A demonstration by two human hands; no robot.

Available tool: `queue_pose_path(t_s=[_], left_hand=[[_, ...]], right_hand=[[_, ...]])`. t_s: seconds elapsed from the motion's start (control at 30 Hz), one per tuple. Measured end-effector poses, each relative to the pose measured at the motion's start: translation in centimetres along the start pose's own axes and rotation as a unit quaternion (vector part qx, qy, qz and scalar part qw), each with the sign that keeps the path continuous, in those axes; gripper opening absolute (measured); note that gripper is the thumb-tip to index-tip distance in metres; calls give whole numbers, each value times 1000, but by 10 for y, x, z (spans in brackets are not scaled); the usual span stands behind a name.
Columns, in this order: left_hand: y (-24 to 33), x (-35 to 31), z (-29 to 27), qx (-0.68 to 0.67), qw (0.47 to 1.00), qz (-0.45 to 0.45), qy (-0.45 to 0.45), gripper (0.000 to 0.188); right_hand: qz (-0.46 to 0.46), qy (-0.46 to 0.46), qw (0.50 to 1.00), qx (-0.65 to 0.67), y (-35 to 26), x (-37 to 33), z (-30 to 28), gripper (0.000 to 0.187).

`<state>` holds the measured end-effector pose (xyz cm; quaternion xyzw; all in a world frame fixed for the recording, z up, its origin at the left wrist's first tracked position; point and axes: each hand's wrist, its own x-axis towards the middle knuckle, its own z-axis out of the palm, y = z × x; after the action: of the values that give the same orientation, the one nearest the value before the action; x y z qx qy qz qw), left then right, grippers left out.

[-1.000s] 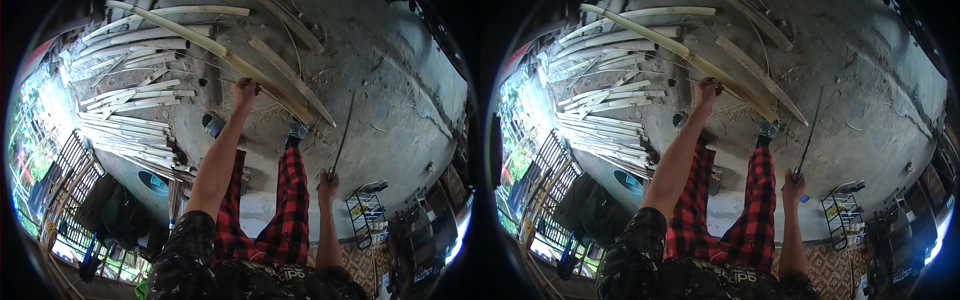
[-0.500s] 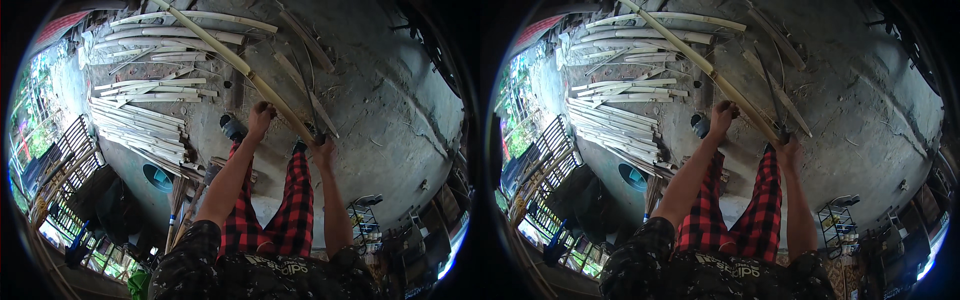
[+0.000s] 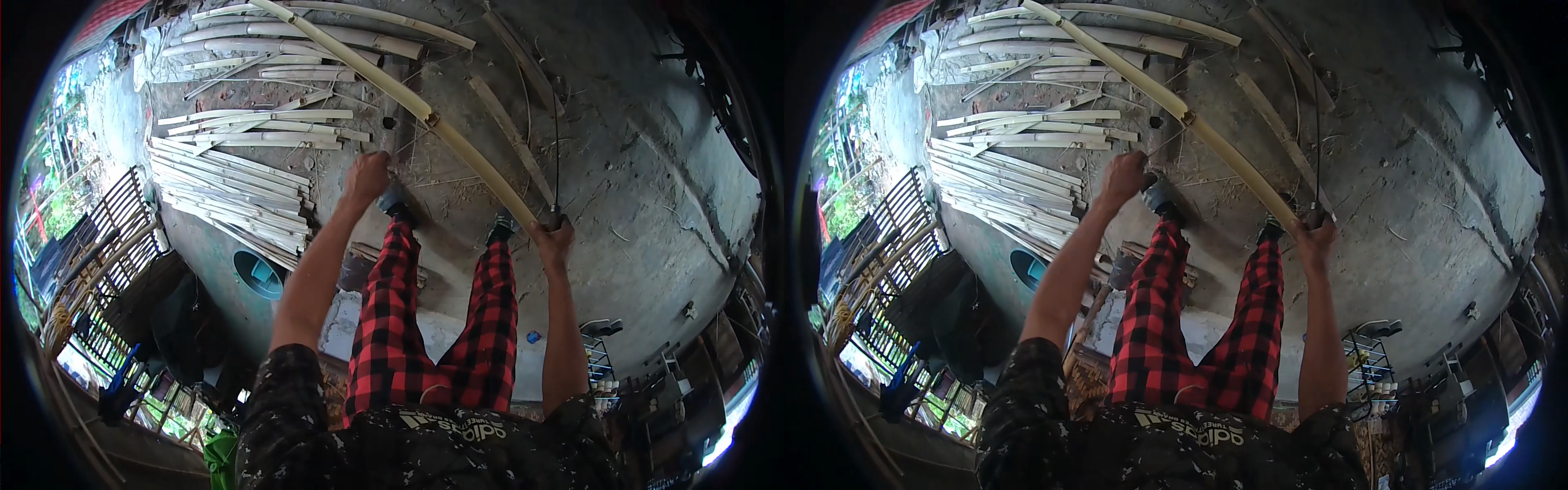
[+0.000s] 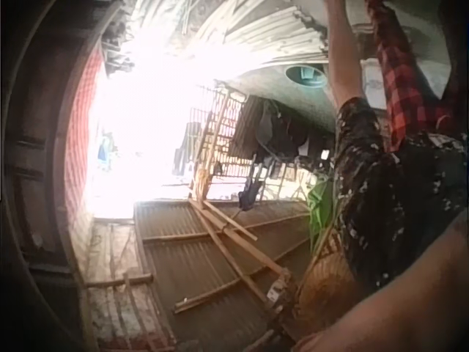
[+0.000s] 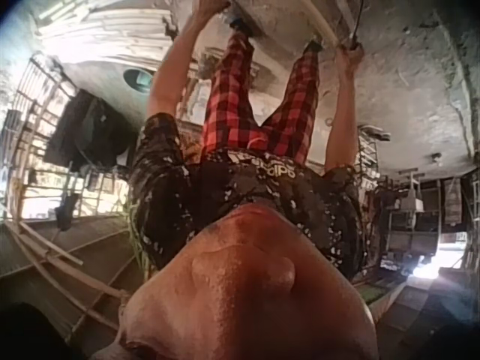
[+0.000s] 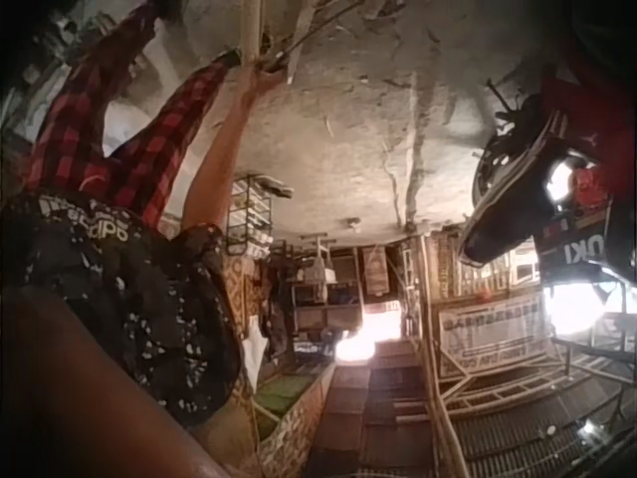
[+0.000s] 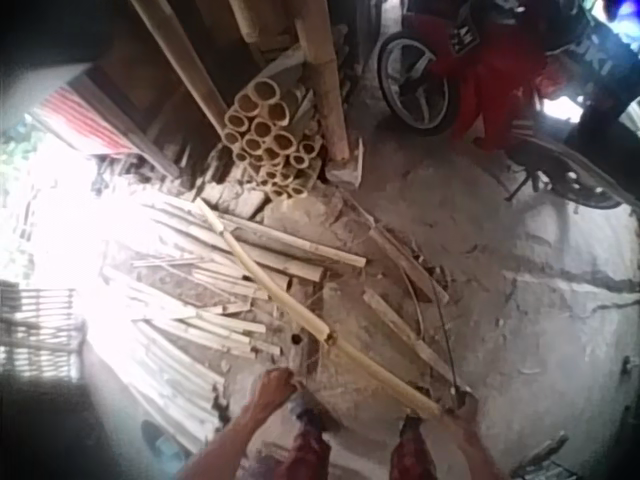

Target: Shaving and splitting bamboo stalks into thinner strips using a knife.

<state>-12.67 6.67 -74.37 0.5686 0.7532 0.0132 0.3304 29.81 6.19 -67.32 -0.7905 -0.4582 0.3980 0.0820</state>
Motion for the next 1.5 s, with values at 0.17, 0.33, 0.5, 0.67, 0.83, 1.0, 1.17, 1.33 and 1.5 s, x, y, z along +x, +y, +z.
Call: queue_pose_path(t_s=[0.17,0.33,0.5,0.67,0.83,1.0,1.17,1.33,1.5], left_hand=[[-28,22,-32,108,986,122,-22,23],[-62,25,-47,126,981,144,-26,25],[-45,8,-55,133,974,138,-121,25],[54,16,-119,15,952,282,121,62],[141,46,-126,-42,895,414,-159,57],[230,40,-158,82,871,452,-175,30],[275,39,-297,207,871,421,144,14],[309,1,-518,60,739,504,442,16],[384,-136,-660,-52,762,419,491,26]], right_hand=[[-15,10,998,61,14,1,17,38],[-23,38,997,58,-3,0,21,42],[-77,50,995,-36,-34,3,-16,34],[-72,80,990,-88,-78,-28,-73,33],[-102,135,984,-57,-132,-71,-134,30],[-175,232,957,-12,-177,-103,-207,30],[-348,331,866,140,-246,-157,-327,32],[-245,296,871,306,-284,-278,-408,18],[-327,197,839,387,-236,-305,-363,24]])
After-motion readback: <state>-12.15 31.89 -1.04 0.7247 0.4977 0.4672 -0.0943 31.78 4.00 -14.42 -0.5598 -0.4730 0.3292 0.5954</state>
